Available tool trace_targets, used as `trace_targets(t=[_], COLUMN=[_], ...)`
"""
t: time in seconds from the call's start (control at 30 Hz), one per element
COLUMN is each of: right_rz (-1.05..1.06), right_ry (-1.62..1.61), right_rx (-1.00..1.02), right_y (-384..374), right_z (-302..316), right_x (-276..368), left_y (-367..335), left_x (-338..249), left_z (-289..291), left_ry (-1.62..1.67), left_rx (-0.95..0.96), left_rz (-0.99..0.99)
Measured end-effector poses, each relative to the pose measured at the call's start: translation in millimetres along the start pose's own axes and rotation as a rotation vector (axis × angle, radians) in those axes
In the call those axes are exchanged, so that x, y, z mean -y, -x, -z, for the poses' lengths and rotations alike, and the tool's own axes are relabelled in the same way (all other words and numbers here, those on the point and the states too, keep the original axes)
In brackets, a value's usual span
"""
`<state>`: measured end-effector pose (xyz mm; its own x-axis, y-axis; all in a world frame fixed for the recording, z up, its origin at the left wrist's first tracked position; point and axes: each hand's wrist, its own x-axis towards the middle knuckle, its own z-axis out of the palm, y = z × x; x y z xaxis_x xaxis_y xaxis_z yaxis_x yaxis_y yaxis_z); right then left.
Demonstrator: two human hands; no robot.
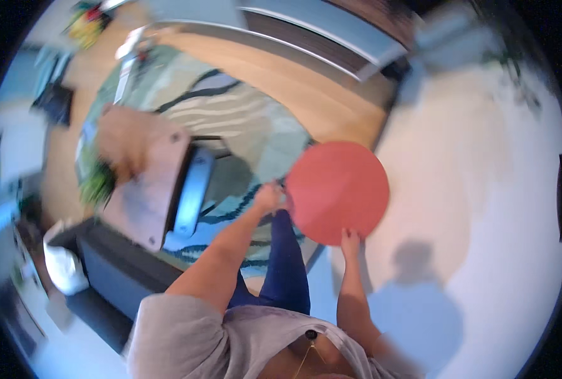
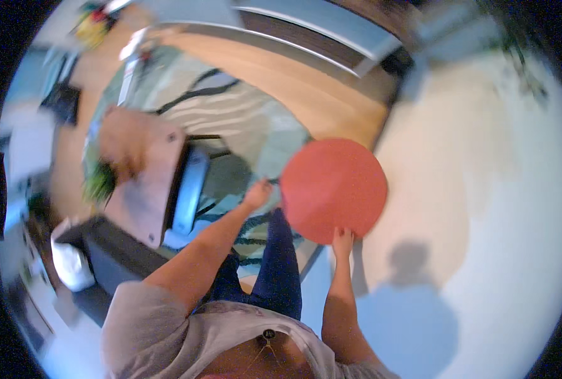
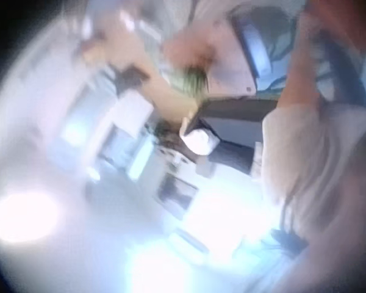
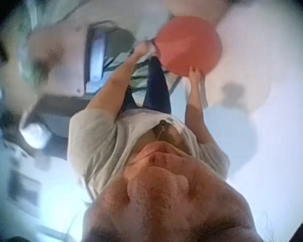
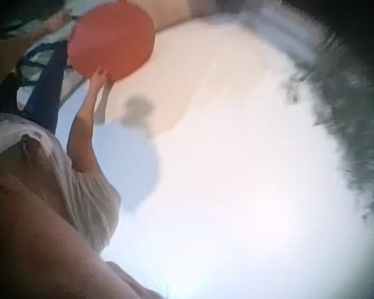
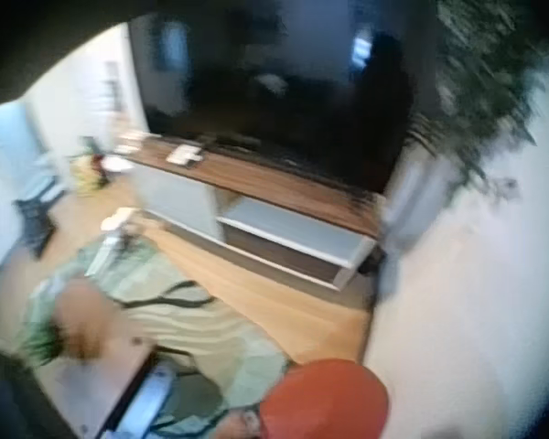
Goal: The person moves a red stool to a table, rearranges chairs at a dining table, opens a sliding glass door to a balcony, and relocates a tray and a potted plant by hand.
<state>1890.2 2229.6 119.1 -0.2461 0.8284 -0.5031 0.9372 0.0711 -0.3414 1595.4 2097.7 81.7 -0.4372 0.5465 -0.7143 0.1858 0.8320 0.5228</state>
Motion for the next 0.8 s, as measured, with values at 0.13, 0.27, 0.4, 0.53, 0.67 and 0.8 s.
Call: trace_targets(t=[0.13,0.27,0.4,0.53,0.67,0.8], right_rz=[0.272,0.532,0.726,0.891,0.799,0.780], right_ry=[-0.009,0.065,-0.050,-0.090,0.116,0.102], right_rx=[0.307,0.452,0.621,0.828,1.145,1.099], right_y=[57,162,233,335,402,445], right_z=[-66,-110,-203,-279,-339,-365], right_x=[47,175,263,377,460,503], left_y=[110,206,303,412,509,563], left_x=[62,160,272,395,491,543], left_z=[38,89,165,216,236,241], left_ry=[-0.039,0.114,0.307,0.435,0.649,1.073], left_rx=[0.051,0.013,-0.340,-0.660,-0.939,-1.004], left_rz=[-0.159,-0.183,-0.166,0.157,0.287,0.425])
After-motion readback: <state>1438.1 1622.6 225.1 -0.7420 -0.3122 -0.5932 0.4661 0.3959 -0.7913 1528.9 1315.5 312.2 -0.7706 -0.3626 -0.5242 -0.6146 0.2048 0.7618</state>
